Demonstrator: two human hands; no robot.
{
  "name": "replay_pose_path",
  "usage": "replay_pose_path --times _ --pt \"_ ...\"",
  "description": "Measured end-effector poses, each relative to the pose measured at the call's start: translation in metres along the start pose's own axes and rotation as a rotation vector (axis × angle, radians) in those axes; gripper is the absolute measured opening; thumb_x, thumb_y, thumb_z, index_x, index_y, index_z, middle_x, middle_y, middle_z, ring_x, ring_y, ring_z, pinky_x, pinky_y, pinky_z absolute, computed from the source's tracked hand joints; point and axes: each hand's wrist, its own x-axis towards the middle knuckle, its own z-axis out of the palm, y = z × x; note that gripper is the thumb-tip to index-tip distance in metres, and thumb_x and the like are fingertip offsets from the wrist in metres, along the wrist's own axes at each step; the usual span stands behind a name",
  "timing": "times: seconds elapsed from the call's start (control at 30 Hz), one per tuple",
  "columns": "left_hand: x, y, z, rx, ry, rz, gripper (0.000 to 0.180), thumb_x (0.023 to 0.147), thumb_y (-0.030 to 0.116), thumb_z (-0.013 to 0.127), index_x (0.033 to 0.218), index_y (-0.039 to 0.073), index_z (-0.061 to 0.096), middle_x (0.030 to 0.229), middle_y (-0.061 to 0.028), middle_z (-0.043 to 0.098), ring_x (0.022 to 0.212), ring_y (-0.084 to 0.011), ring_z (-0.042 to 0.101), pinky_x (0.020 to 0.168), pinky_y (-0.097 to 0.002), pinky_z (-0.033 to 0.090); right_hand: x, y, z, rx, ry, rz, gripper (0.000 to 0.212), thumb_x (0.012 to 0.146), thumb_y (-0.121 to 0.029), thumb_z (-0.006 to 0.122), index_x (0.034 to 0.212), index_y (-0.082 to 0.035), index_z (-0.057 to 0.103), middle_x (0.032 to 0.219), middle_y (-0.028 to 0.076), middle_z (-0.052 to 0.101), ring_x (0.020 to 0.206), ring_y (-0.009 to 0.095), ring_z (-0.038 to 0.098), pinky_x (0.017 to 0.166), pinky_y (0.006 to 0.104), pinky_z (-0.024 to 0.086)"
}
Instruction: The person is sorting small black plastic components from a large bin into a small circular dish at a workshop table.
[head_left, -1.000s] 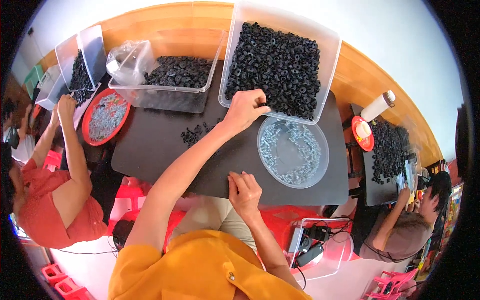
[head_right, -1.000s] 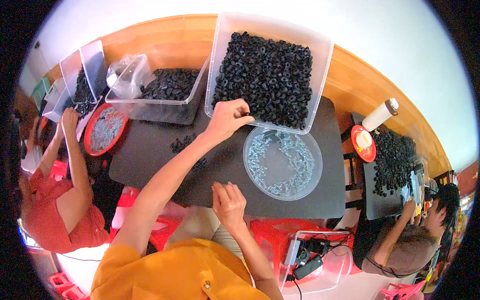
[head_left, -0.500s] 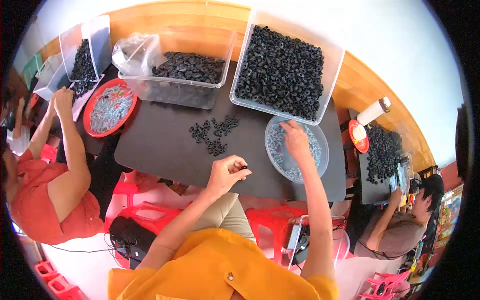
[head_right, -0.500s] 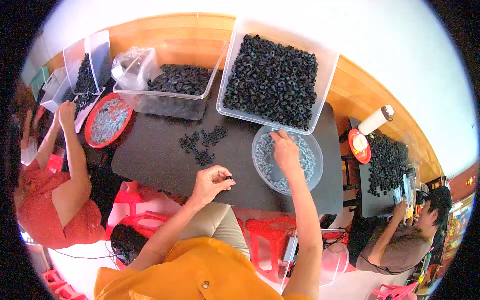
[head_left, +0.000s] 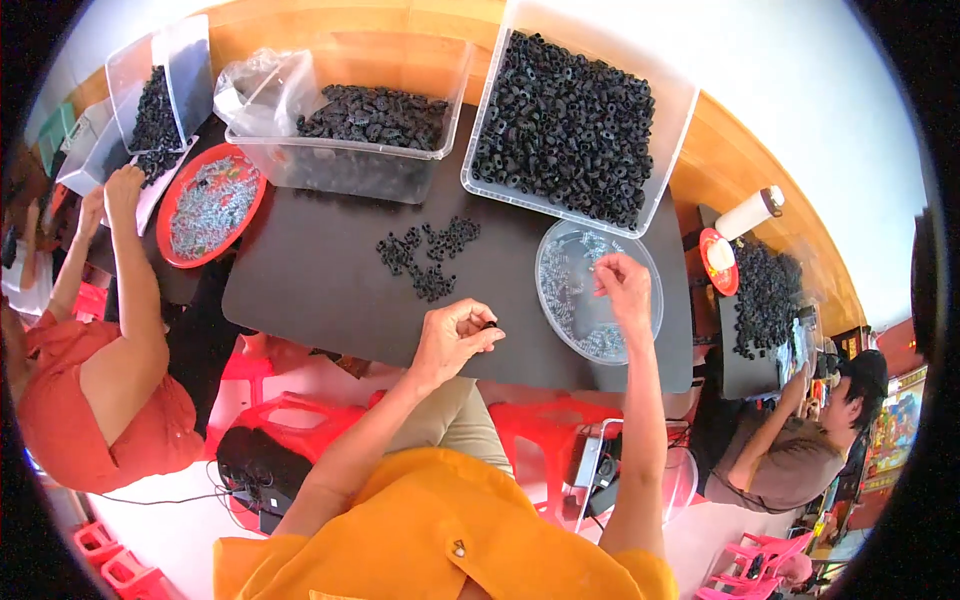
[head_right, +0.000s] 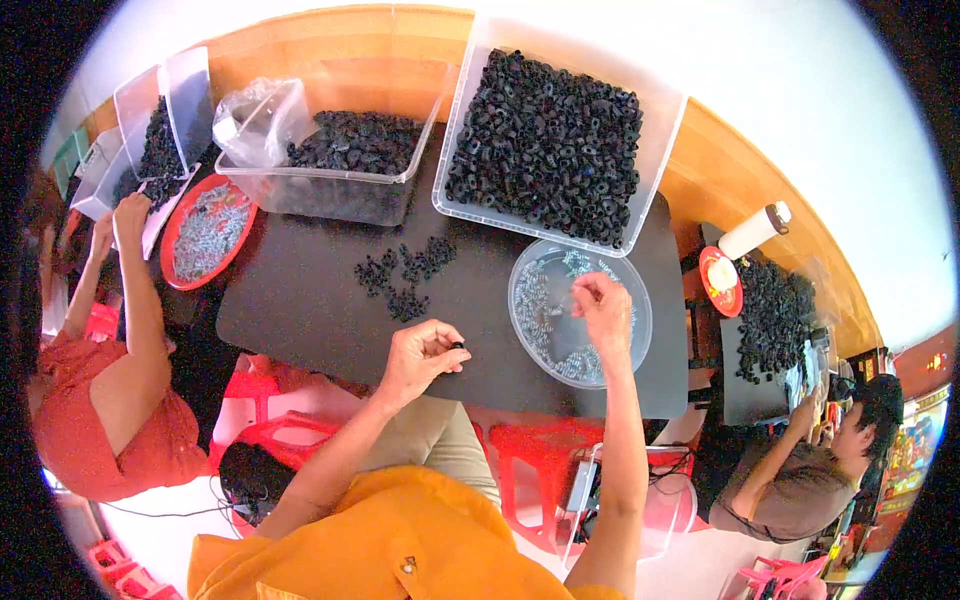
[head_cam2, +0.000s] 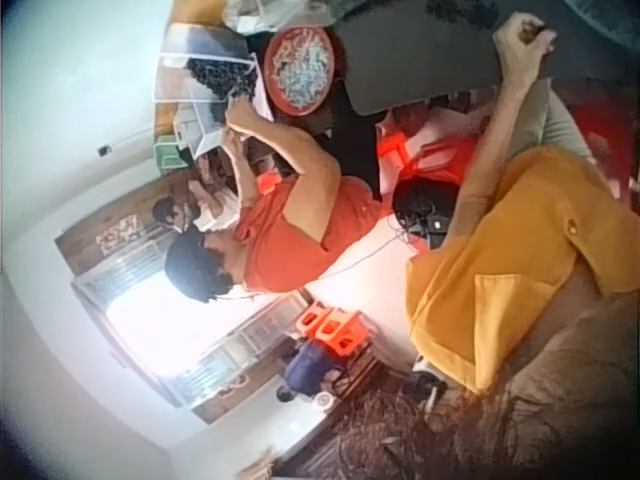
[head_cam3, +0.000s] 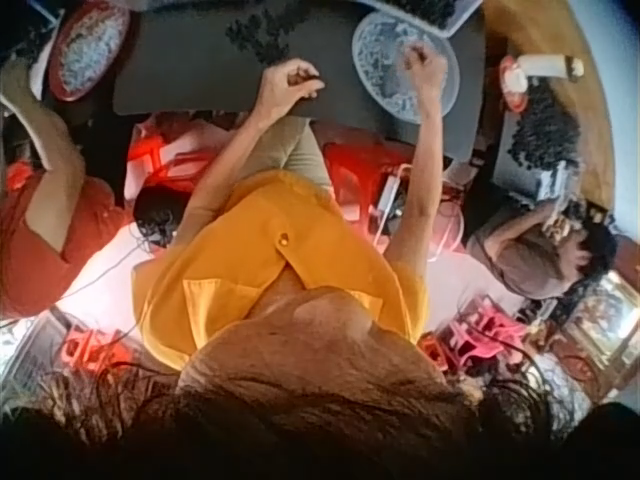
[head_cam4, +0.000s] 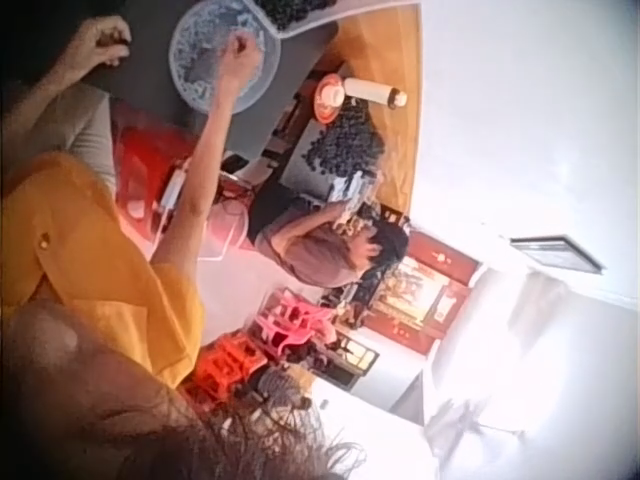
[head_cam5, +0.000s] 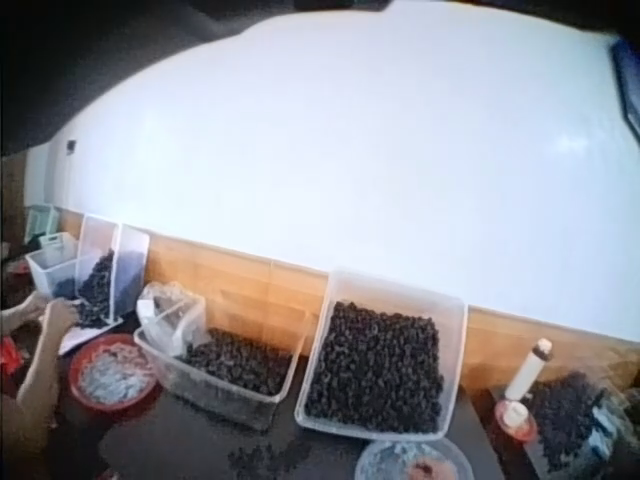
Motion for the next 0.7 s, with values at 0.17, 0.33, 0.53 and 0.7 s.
replay_pose_path --times 0.17,0.33,0.53,0.7 --pt "0.001 0.001 -0.002 0.029 -0.016 -0.032 0.012 0.077 -0.001 0.068 0.084 0.0 0.059 0.072 -0.0031 0.062 0.06 -0.0076 0.061 0.053 -0.0194 0.048 -0.008 -0.016 -0.008 -0.239 0.128 -0.187 0.014 0.078 0.004 0.058 0.091 0.0 0.062 0.077 0.008 0.062 0.064 0.016 0.06 0.056 0.0279 0.049" --pt "-0.001 0.001 -0.002 0.015 0.007 -0.019 0.014 0.076 0.001 0.07 0.084 -0.001 0.059 0.071 -0.0032 0.062 0.058 -0.0062 0.06 0.052 -0.0192 0.047 -0.029 -0.013 0.004 -0.545 -0.124 -0.287 0.021 0.073 0.001 0.063 0.093 -0.006 0.063 0.084 0.012 0.058 0.075 0.029 0.061 0.067 0.0361 0.048" --pt "0.0 -0.002 -0.001 -0.011 -0.009 -0.035 0.014 0.076 0.001 0.07 0.084 -0.001 0.059 0.071 -0.0032 0.062 0.059 -0.0061 0.06 0.053 -0.0193 0.048 -0.03 -0.008 -0.005 -0.487 -0.028 -0.281 0.013 0.074 0.0 0.063 0.087 -0.003 0.06 0.085 0.013 0.056 0.078 0.03 0.059 0.068 0.0368 0.048" --pt "-0.001 -0.002 -0.002 0.012 -0.008 -0.034 0.014 0.076 0.0 0.07 0.084 -0.001 0.059 0.071 -0.0029 0.062 0.059 -0.0062 0.06 0.053 -0.0192 0.048 -0.045 -0.086 -0.031 -0.246 0.448 -0.431 0.013 0.08 0.003 0.059 0.091 -0.003 0.059 0.09 0.007 0.055 0.076 0.017 0.055 0.06 0.0265 0.047"
